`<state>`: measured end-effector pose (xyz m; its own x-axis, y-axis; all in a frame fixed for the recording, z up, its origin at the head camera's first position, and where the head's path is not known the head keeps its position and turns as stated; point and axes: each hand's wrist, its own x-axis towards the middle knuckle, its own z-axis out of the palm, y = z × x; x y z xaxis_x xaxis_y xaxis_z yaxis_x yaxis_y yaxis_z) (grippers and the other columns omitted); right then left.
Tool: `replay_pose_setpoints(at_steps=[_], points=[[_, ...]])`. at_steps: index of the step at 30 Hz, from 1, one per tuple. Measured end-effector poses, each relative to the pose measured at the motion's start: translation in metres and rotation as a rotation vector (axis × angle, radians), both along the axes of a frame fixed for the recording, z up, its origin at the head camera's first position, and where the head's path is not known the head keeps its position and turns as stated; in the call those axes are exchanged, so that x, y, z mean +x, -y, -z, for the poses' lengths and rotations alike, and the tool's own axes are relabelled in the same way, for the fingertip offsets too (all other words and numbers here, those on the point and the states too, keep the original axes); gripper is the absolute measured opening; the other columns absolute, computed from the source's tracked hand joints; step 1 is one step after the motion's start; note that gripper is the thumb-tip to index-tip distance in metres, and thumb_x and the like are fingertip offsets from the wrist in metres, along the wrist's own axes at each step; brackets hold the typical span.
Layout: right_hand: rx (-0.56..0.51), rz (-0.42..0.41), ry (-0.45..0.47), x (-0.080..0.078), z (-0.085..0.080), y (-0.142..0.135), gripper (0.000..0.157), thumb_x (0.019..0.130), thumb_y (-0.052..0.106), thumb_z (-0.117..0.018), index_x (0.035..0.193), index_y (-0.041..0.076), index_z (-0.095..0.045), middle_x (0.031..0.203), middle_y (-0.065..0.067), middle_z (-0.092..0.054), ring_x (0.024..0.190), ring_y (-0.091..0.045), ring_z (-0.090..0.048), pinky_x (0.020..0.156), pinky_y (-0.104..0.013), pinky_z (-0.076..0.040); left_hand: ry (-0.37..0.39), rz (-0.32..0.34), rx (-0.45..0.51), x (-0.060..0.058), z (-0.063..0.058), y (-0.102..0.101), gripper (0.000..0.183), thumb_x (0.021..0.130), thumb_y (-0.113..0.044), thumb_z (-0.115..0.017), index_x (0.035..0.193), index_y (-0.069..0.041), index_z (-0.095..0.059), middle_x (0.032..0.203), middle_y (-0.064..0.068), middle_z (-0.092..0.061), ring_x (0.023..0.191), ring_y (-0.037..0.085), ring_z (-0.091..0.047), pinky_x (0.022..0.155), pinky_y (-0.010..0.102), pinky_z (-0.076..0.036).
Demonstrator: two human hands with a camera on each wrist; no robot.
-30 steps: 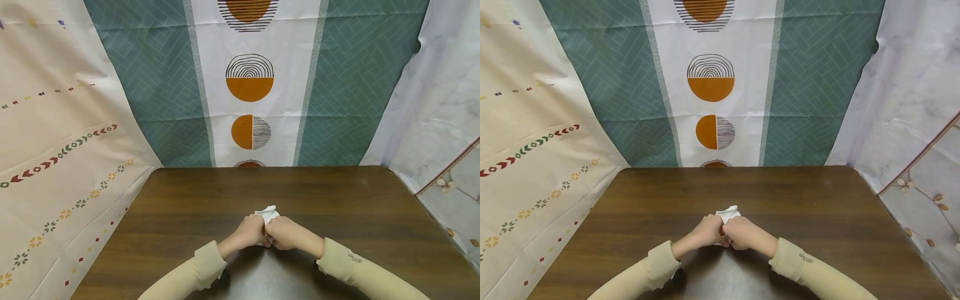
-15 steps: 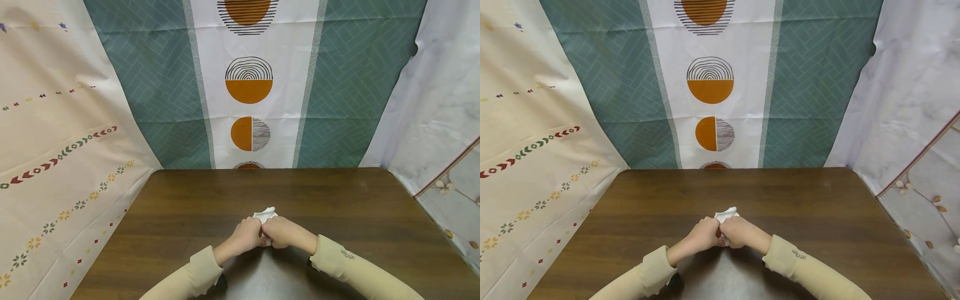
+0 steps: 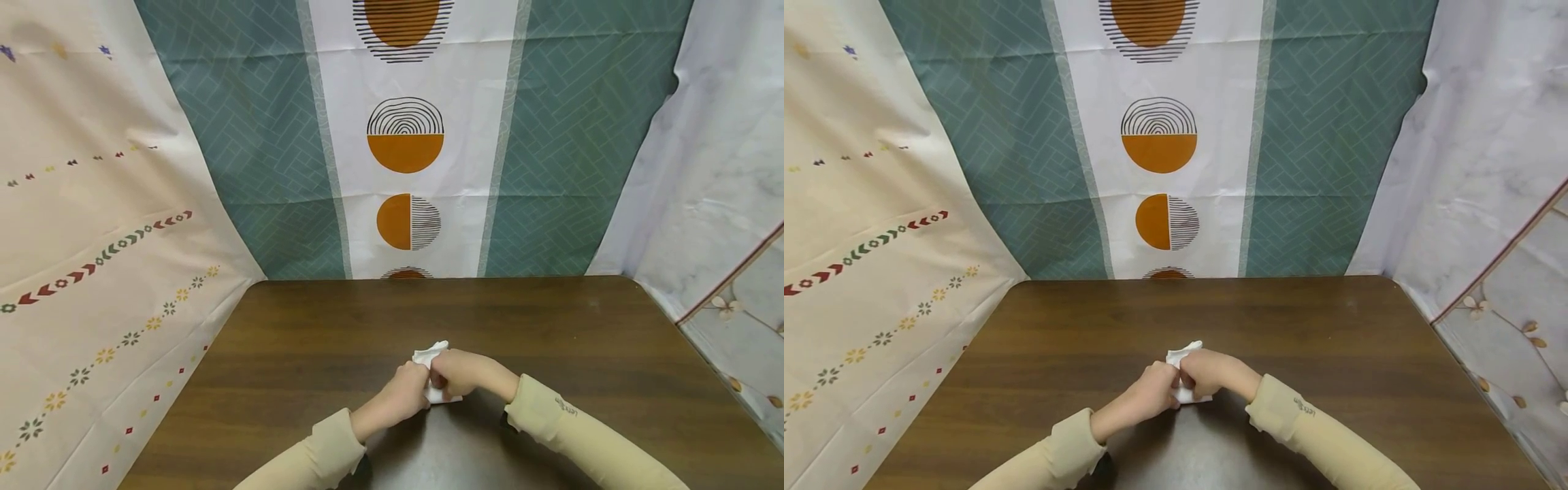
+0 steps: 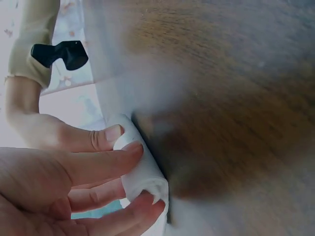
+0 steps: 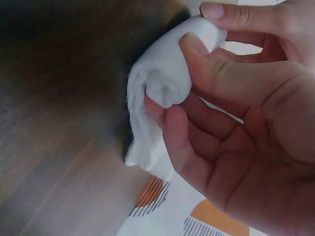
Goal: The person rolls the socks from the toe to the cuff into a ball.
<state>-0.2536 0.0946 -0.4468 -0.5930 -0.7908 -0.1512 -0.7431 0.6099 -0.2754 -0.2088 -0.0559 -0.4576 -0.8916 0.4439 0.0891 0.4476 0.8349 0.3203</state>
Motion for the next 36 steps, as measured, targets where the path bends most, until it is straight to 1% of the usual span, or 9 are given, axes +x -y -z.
replay_pose_setpoints(at_steps=[5,8,14,16,20,25,29,33,36], points=[[-0.017,0.053,0.064,-0.003,0.000,-0.001,0.017,0.066,0.002,-0.082,0.071,0.011,-0.068,0.066,0.007,-0.061,0.060,-0.003,-0.048,0.057,-0.018,-0.043,-0.038,-0.032,-0.081,0.001,-0.002,-0.003,0.032,0.059,-0.010,-0.089,0.057,-0.013,-0.057,0.060,0.000,-0.061,0.059,0.015,-0.061,0.048,0.028,-0.045],[-0.041,0.075,0.101,-0.005,0.001,-0.002,0.017,0.067,0.002,-0.083,0.073,0.009,-0.069,0.067,0.006,-0.062,0.061,-0.002,-0.049,0.059,-0.018,-0.044,-0.052,-0.016,-0.091,0.003,-0.004,-0.004,0.031,0.059,-0.007,-0.087,0.057,-0.012,-0.056,0.061,0.001,-0.061,0.060,0.015,-0.061,0.048,0.027,-0.044],[-0.110,0.081,0.161,-0.007,0.005,-0.006,0.018,0.066,0.000,-0.083,0.068,0.007,-0.067,0.061,0.007,-0.060,0.055,0.000,-0.044,0.053,-0.017,-0.041,-0.072,0.071,-0.065,0.005,0.000,-0.007,0.028,0.062,0.006,-0.076,0.059,-0.010,-0.054,0.060,-0.004,-0.051,0.057,0.005,-0.039,0.047,0.018,-0.032],[-0.121,0.082,0.169,-0.008,0.007,-0.007,0.020,0.066,-0.001,-0.083,0.066,0.008,-0.065,0.059,0.008,-0.057,0.054,0.000,-0.043,0.051,-0.016,-0.039,-0.071,0.080,-0.069,0.005,0.002,-0.010,0.029,0.063,0.008,-0.073,0.059,-0.011,-0.051,0.060,-0.005,-0.050,0.057,0.005,-0.036,0.046,0.018,-0.030],[-0.117,0.086,0.154,-0.008,0.008,-0.008,0.023,0.066,-0.001,-0.082,0.065,0.010,-0.062,0.058,0.010,-0.052,0.053,0.000,-0.042,0.050,-0.016,-0.037,-0.101,0.072,-0.115,0.004,0.004,-0.013,0.033,0.063,0.004,-0.076,0.058,-0.014,-0.049,0.062,-0.001,-0.057,0.058,0.006,-0.049,0.046,0.020,-0.035],[-0.110,0.087,0.119,-0.006,0.005,-0.009,0.025,0.065,-0.005,-0.079,0.065,0.010,-0.058,0.059,0.009,-0.048,0.055,-0.002,-0.040,0.050,-0.018,-0.036,-0.099,0.058,-0.141,-0.001,0.004,-0.015,0.029,0.062,-0.007,-0.087,0.064,-0.013,-0.058,0.069,0.001,-0.064,0.066,0.012,-0.063,0.051,0.022,-0.045],[-0.112,0.084,0.070,-0.003,0.004,-0.010,0.027,0.064,-0.004,-0.077,0.064,0.011,-0.055,0.059,0.008,-0.045,0.055,-0.003,-0.039,0.051,-0.018,-0.035,-0.069,0.057,-0.151,-0.004,0.003,-0.016,0.026,0.063,-0.012,-0.088,0.069,-0.013,-0.063,0.071,0.000,-0.066,0.068,0.014,-0.065,0.052,0.025,-0.047],[-0.129,0.069,0.056,-0.001,0.005,-0.011,0.027,0.064,-0.005,-0.075,0.061,0.010,-0.053,0.057,0.009,-0.042,0.053,-0.003,-0.036,0.049,-0.018,-0.032,-0.066,0.048,-0.153,-0.006,0.002,-0.016,0.027,0.062,-0.013,-0.088,0.065,-0.014,-0.062,0.067,-0.002,-0.065,0.066,0.016,-0.066,0.051,0.027,-0.048],[-0.136,0.053,0.068,-0.001,0.005,-0.012,0.024,0.065,-0.006,-0.074,0.061,0.009,-0.055,0.056,0.009,-0.044,0.053,-0.003,-0.036,0.048,-0.018,-0.033,-0.063,0.036,-0.136,-0.007,0.001,-0.016,0.028,0.060,-0.014,-0.089,0.061,-0.015,-0.061,0.063,-0.004,-0.063,0.064,0.017,-0.065,0.050,0.027,-0.047]])
